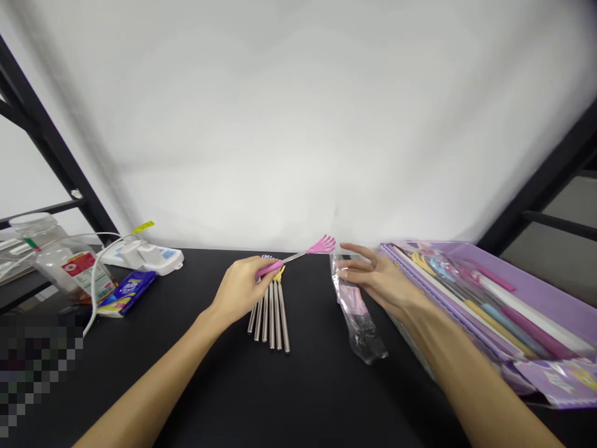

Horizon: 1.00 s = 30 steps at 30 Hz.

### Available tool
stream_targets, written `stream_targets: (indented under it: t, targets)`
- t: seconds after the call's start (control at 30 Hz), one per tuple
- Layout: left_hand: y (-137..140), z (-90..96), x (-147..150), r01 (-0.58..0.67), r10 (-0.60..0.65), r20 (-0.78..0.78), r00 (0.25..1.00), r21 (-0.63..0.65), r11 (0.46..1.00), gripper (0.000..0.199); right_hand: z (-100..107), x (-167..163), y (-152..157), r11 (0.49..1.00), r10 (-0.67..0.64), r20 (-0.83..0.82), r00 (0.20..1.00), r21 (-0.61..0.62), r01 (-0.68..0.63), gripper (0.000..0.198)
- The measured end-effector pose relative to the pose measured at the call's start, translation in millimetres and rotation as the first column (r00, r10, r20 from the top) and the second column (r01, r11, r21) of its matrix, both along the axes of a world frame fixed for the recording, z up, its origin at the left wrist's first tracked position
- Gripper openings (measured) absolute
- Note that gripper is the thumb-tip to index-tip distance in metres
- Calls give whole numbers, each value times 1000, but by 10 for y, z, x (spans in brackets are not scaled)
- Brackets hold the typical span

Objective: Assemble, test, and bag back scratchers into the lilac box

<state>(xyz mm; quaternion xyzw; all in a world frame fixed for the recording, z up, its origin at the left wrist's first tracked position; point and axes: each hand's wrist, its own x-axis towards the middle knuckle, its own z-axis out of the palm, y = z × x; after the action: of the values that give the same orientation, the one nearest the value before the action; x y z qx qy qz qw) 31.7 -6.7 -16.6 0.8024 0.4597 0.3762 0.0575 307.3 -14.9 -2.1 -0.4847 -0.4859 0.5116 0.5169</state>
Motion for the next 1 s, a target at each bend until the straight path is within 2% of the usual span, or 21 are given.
stream_targets:
  t: [0.07,0.2,0.27,0.33,0.4,0.47,0.63,0.8,0.9,1.0]
  targets:
    - [11,22,-16,13,-12,48,999,-35,999,28,-29,15,19,996,0,-71,997,-87,-6,57]
    - [15,94,-69,47,-29,177,984,-101,994,30,-26,33,32,983,83,-78,994,-156,-94,14]
    - [-1,145,-99,99,-58,218,974,-183,978,33,-14,17,19,986,86,-83,993,-137,-96,12]
    - [-28,200,-125,190,-129,204,970,-317,929,38,-7,-19,0,991,64,-75,995,-113,-72,15]
    - [-55,247,-144,267,-225,146,963,-439,858,42,-9,-61,-10,996,33,-50,998,-76,-37,18]
    - [-72,274,-156,292,-296,70,952,-488,823,43,-18,-92,-3,999,1,-22,1000,-33,-2,22]
    - [-53,269,-185,278,-336,-48,941,-457,845,44,-45,-89,52,996,-60,-87,994,60,66,23]
    - [-13,269,-259,254,-320,-52,946,-497,830,44,-50,-59,57,989,0,-119,993,144,17,25]
    - [10,260,-298,214,-274,-43,961,-514,831,47,-41,-60,48,986,-17,-103,995,162,34,27]
    - [32,224,-308,169,-230,-66,971,-487,857,48,-17,-74,37,990,-42,-91,995,133,54,28]
